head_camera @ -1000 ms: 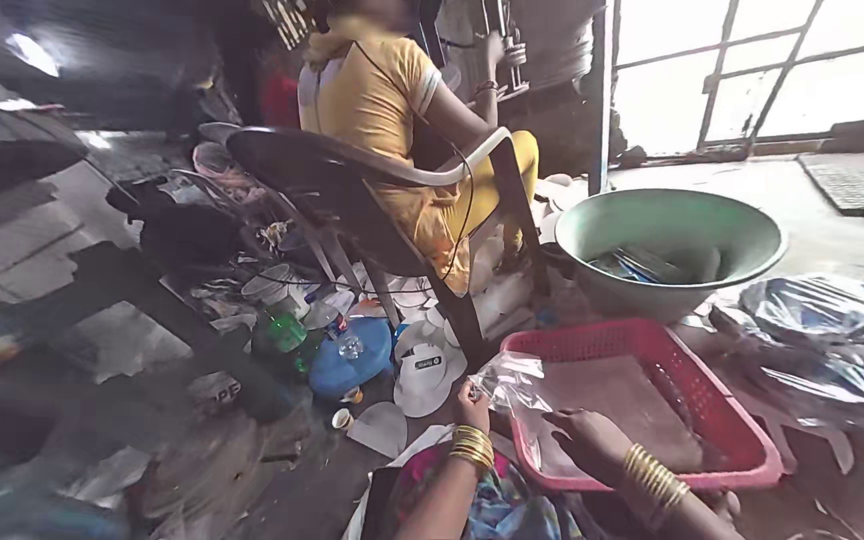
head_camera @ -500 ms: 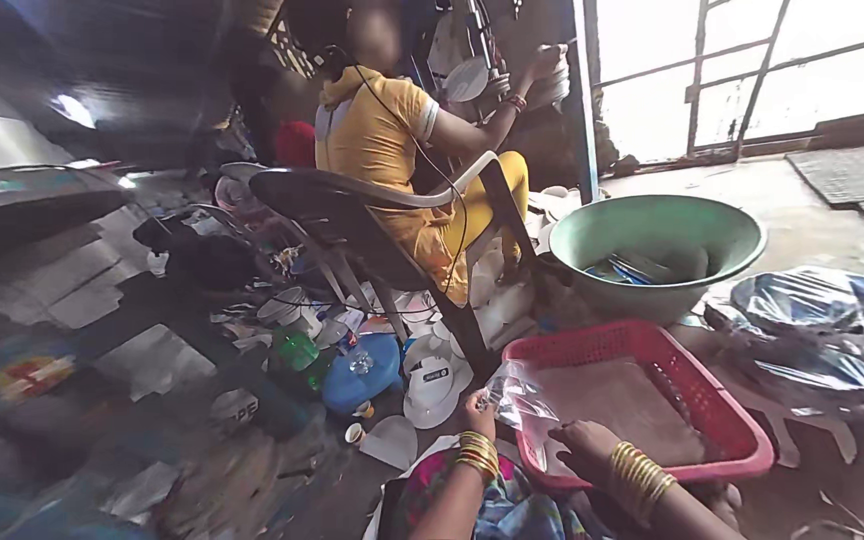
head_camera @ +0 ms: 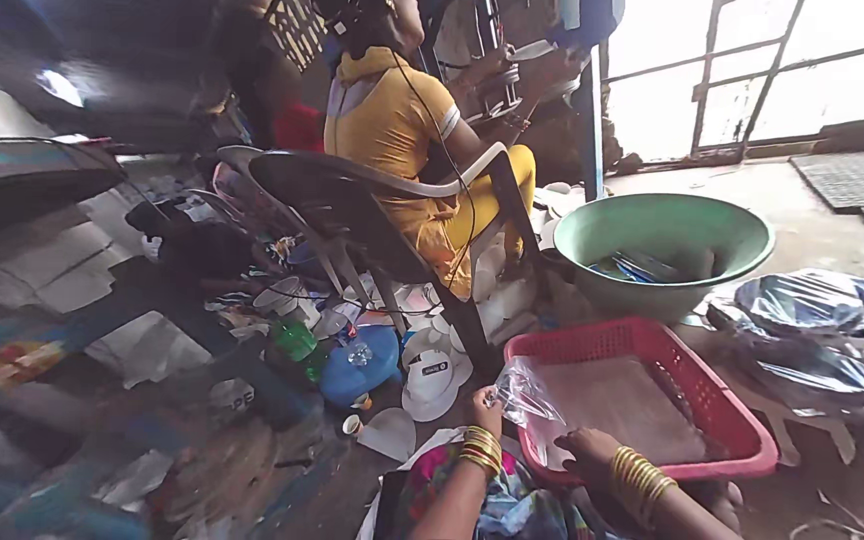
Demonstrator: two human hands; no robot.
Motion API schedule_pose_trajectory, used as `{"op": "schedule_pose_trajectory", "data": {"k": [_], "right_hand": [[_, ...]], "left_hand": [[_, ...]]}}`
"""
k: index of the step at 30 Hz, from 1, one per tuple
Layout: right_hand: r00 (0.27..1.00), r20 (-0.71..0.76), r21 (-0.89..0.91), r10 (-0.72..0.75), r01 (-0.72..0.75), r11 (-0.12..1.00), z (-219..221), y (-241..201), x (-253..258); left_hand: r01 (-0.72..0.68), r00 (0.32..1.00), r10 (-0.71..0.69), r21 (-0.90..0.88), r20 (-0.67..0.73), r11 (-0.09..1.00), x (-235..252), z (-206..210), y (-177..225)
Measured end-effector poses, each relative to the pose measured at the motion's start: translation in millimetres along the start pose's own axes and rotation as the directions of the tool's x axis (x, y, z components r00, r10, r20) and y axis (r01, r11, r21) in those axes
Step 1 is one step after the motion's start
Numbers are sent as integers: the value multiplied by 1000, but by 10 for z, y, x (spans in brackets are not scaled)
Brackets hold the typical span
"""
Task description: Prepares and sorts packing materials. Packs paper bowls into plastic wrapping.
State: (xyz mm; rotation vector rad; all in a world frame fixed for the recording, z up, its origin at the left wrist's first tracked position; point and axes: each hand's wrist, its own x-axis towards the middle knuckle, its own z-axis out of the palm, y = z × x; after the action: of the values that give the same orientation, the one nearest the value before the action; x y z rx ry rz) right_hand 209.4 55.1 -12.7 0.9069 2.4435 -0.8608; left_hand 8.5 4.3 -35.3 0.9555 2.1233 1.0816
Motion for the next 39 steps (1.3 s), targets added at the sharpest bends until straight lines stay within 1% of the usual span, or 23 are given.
{"op": "schedule_pose_trajectory", "data": {"k": [6,9,14,30,39], "right_hand": [[1000,-7,22,-16,17,1000,24,36,7],[1000,-2,21,2,-2,1000,36,53,9],[1000,8,10,29,-29,1000,42,43,9],[1000,19,15,25,-25,1000,38,18,-18],[1000,6,37,14,-14,999,45,8,-47]], "left_hand": [[18,998,-18,10,52,1000,46,22,-29],[20,998,-18,-24,63,1000,31,40,-20],[31,997,-28,-41,72,999,11,42,15],[13,995,-10,-25,103,1000,-29,22,41],[16,995,-11,-50,99,999,-46,26,61]]}}
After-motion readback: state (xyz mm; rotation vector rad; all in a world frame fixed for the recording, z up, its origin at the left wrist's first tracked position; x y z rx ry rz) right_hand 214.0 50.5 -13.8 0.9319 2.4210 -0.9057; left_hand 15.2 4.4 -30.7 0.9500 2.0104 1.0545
